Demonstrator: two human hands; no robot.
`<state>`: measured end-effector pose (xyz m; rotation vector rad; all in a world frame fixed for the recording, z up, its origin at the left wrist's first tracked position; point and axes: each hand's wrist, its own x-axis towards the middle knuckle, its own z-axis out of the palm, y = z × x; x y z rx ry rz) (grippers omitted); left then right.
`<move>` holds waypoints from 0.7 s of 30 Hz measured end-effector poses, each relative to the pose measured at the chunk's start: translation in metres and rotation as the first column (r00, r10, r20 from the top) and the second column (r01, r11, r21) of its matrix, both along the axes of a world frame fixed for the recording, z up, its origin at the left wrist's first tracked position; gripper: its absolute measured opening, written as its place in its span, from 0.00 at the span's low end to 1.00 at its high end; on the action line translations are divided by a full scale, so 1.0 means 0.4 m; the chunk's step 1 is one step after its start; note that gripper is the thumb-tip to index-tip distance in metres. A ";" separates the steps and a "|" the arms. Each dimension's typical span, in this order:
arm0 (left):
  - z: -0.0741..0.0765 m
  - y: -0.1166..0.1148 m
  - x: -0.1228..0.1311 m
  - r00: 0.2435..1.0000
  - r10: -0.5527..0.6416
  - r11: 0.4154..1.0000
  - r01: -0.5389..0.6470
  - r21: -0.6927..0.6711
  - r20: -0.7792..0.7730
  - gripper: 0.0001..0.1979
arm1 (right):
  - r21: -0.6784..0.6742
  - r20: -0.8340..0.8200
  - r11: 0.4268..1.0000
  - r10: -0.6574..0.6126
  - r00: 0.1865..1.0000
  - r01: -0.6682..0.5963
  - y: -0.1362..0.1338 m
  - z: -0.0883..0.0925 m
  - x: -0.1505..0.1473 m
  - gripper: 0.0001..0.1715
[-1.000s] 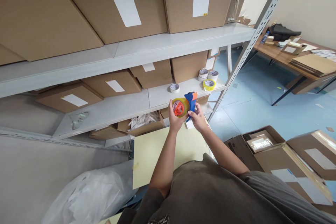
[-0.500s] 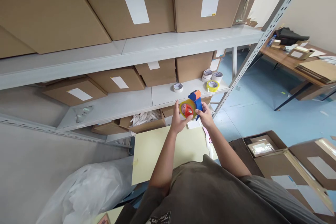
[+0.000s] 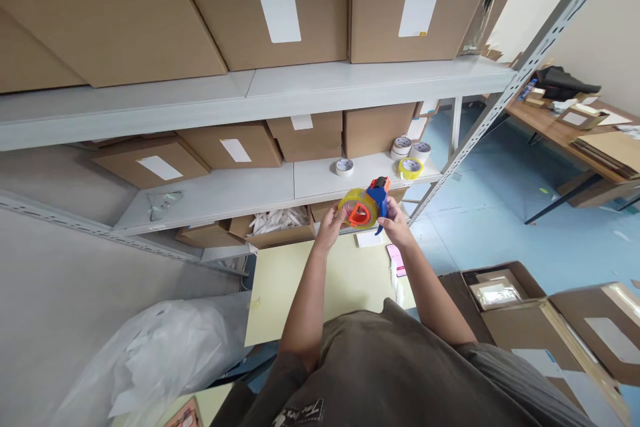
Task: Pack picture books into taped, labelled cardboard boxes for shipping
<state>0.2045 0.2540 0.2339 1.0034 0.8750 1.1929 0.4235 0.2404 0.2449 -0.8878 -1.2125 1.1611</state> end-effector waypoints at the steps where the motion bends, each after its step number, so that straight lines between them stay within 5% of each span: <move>1: -0.003 -0.004 0.003 0.999 -0.005 1.000 0.006 -0.020 0.045 0.36 | 0.006 0.025 1.000 0.020 0.999 -0.020 -0.002 0.003 -0.002 0.38; 5: -0.006 -0.013 0.015 0.985 -0.008 0.998 0.017 -0.055 0.172 0.36 | 0.010 0.066 0.991 0.134 0.989 -0.135 -0.011 0.015 -0.013 0.41; 8: -0.004 -0.013 0.017 0.989 -0.006 0.998 0.015 -0.061 0.150 0.36 | 0.012 0.146 0.984 0.176 0.973 -0.180 -0.014 0.018 -0.017 0.32; 12: 0.021 -0.003 -0.002 0.999 0.045 0.999 -0.045 0.016 0.020 0.36 | 0.032 0.245 0.986 0.150 0.958 -0.162 -0.015 0.018 -0.013 0.22; 16: 0.076 0.018 -0.034 0.960 0.188 0.973 -0.152 0.176 -0.209 0.28 | 0.076 0.315 0.991 0.079 0.946 -0.108 -0.010 0.023 -0.004 0.25; 21: 0.114 0.056 -0.048 0.879 0.225 0.969 -0.156 0.193 -0.420 0.19 | 0.117 0.455 0.988 0.040 0.890 -0.104 -0.001 0.045 -0.002 0.28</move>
